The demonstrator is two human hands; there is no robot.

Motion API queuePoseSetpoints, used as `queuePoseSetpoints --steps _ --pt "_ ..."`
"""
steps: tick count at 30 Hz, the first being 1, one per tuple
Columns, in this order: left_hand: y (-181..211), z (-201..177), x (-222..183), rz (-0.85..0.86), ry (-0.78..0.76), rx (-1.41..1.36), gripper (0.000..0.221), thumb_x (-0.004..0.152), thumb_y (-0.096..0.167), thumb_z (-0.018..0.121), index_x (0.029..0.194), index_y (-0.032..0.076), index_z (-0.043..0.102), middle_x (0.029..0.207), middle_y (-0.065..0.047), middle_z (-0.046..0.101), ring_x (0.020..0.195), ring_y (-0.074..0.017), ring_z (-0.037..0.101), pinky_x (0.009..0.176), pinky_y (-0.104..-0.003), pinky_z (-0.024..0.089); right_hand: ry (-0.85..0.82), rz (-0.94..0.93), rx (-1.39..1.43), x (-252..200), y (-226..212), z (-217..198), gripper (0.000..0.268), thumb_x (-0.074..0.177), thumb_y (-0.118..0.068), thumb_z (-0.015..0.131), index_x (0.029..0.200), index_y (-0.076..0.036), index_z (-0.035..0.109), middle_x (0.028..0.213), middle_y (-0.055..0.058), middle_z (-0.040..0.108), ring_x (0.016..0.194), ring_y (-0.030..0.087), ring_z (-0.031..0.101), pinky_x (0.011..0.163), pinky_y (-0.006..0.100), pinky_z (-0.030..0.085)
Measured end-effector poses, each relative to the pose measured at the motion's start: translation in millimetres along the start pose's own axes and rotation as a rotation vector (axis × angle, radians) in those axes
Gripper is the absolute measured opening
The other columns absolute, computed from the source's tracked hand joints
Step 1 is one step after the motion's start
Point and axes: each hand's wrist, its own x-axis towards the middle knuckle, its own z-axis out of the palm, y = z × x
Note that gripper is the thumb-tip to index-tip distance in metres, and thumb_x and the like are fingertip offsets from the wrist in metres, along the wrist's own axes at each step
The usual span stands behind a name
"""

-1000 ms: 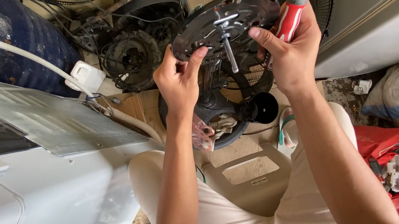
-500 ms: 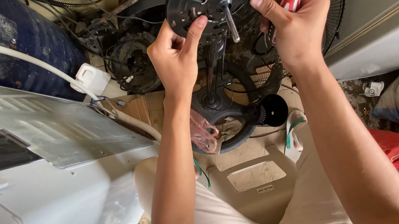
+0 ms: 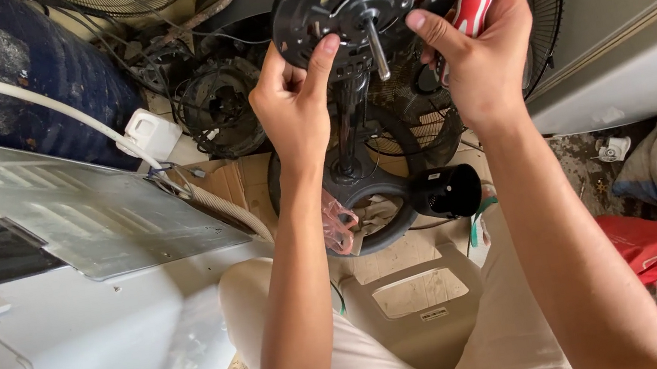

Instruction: Disassembling a motor assembly by removing screws with a screwdriver and collecting the hardware in a plastic bag.

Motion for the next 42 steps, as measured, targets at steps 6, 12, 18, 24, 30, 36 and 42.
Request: queuePoseSetpoints --steps 6,12,18,24,30,36,42 --pt "-10 -16 -30 -0.062 0.050 -0.051 0.034 0.094 0.033 0.076 0.118 0.010 0.072 0.060 0.008 0.032 0.060 -0.0045 0.028 0.056 -0.022 0.030 0.011 0.107 0.030 -29 -4 6 0.047 0.095 -0.002 0.084 0.099 -0.014 0.039 0.081 0.000 0.044 0.064 0.010 0.051 0.054 0.025 0.059" --pt "4 -18 -48 -0.070 0.036 -0.039 0.033 0.096 0.034 0.073 0.120 0.011 0.067 0.062 0.009 0.029 0.058 -0.0034 0.028 0.055 -0.021 0.032 0.005 0.087 -0.030 -45 -10 -1 0.048 0.096 -0.007 0.086 0.097 -0.014 0.038 0.075 -0.002 0.039 0.060 0.010 0.049 0.056 0.025 0.059" --pt "13 -24 -68 -0.137 0.027 -0.160 0.038 0.093 0.037 0.074 0.117 0.012 0.061 0.067 0.009 0.035 0.063 -0.0038 0.026 0.060 -0.020 0.025 -0.056 0.150 -0.083 -60 -22 -14 0.047 0.093 -0.009 0.088 0.100 -0.014 0.042 0.080 -0.002 0.048 0.062 0.009 0.047 0.055 0.025 0.058" --pt "-24 -32 -99 -0.082 0.046 -0.650 0.042 0.089 0.018 0.053 0.130 0.008 0.053 0.075 0.002 0.035 0.060 -0.0065 0.025 0.054 -0.023 0.019 -0.057 0.231 -0.006 -77 -26 -22 0.035 0.095 -0.012 0.079 0.108 -0.013 0.046 0.078 0.001 0.051 0.060 0.012 0.055 0.051 0.025 0.048" --pt "-42 -28 -138 -0.877 0.402 -1.370 0.012 0.096 0.016 0.050 0.086 0.010 0.053 0.082 0.000 0.042 0.073 -0.0117 0.046 0.065 -0.024 0.037 0.194 0.214 0.266 -119 3 -30 0.022 0.096 -0.010 0.067 0.112 -0.004 0.052 0.082 0.014 0.061 0.052 0.019 0.061 0.041 0.029 0.048" --pt "-10 -22 -147 -0.927 0.256 -1.532 0.042 0.108 0.012 0.045 0.146 -0.004 0.053 0.149 -0.019 0.055 0.138 -0.0287 0.054 0.113 -0.034 0.052 0.103 0.264 0.038 -188 18 -18 0.026 0.085 0.002 0.079 0.102 0.000 0.060 0.075 0.019 0.068 0.048 0.021 0.064 0.039 0.031 0.048" --pt "-7 -21 -155 -0.826 0.096 -1.474 0.049 0.108 0.018 0.041 0.152 -0.002 0.047 0.158 -0.019 0.045 0.149 -0.0301 0.041 0.123 -0.037 0.042 -0.018 0.240 -0.150 -204 18 -4 0.036 0.079 -0.001 0.088 0.106 0.000 0.064 0.090 0.017 0.077 0.065 0.021 0.070 0.062 0.033 0.050"
